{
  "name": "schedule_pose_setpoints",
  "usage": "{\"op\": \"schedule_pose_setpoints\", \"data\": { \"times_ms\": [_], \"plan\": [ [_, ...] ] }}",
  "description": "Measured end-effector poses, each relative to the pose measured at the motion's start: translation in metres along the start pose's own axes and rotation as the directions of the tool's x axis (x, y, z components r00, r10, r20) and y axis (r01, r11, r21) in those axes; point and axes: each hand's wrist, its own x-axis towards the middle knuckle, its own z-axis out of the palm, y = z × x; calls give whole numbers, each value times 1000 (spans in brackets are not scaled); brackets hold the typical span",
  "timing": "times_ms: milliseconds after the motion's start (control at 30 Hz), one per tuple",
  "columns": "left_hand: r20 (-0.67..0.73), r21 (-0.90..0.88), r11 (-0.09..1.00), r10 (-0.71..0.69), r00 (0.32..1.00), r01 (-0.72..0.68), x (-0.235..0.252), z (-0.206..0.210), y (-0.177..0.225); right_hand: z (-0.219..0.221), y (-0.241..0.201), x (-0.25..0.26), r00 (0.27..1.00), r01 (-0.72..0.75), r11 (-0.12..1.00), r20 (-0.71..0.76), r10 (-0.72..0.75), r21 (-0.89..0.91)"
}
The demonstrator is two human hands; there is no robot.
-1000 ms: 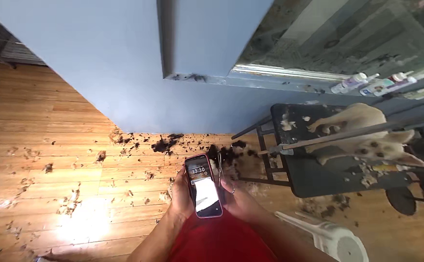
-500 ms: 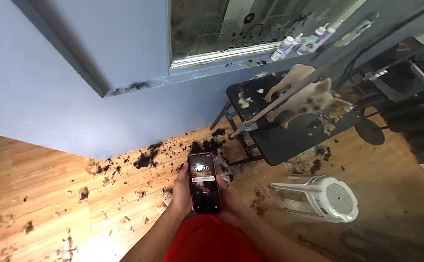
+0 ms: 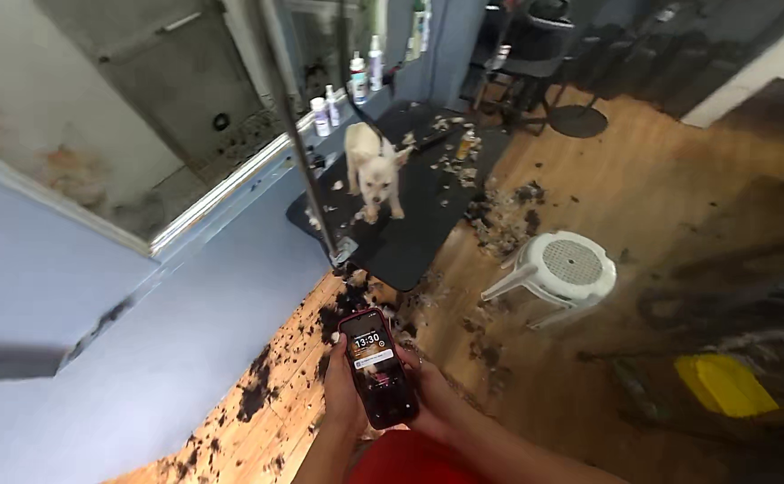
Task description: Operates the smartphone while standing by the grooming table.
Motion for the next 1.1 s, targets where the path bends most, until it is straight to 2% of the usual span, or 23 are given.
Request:
{"op": "schedule_pose_setpoints", "data": {
  "times_ms": [67,200,500,633,800,933,1033,1100],
  "plan": [
    [-8,31,999,-14,1000,14,10,28,-18,-14,-20,-20,998,39,999,-49,-39,3],
    [-2,92,996,-11,1000,11,31,77,-47,-38,-60,-49,985,165,985,-54,-163,39],
    [151,232,965,-162,975,124,66,155,-105,-59,-113,-103,933,360,918,-91,-349,166],
    [203,261,943,-261,944,205,87,185,-126,-71,-135,-115,898,439,875,-55,-437,205],
    [271,301,909,-371,888,288,127,225,-155,-79,-178,-123,849,526,824,-78,-523,210],
    [381,304,898,-421,823,318,171,264,-175,-91,-229,-121,827,563,805,-119,-550,187],
    [426,287,894,-441,790,344,204,299,-176,-89,-274,-114,826,562,812,-157,-541,159],
    [448,248,900,-435,781,359,226,323,-171,-87,-309,-107,836,547,825,-133,-532,141]
  ]
}}
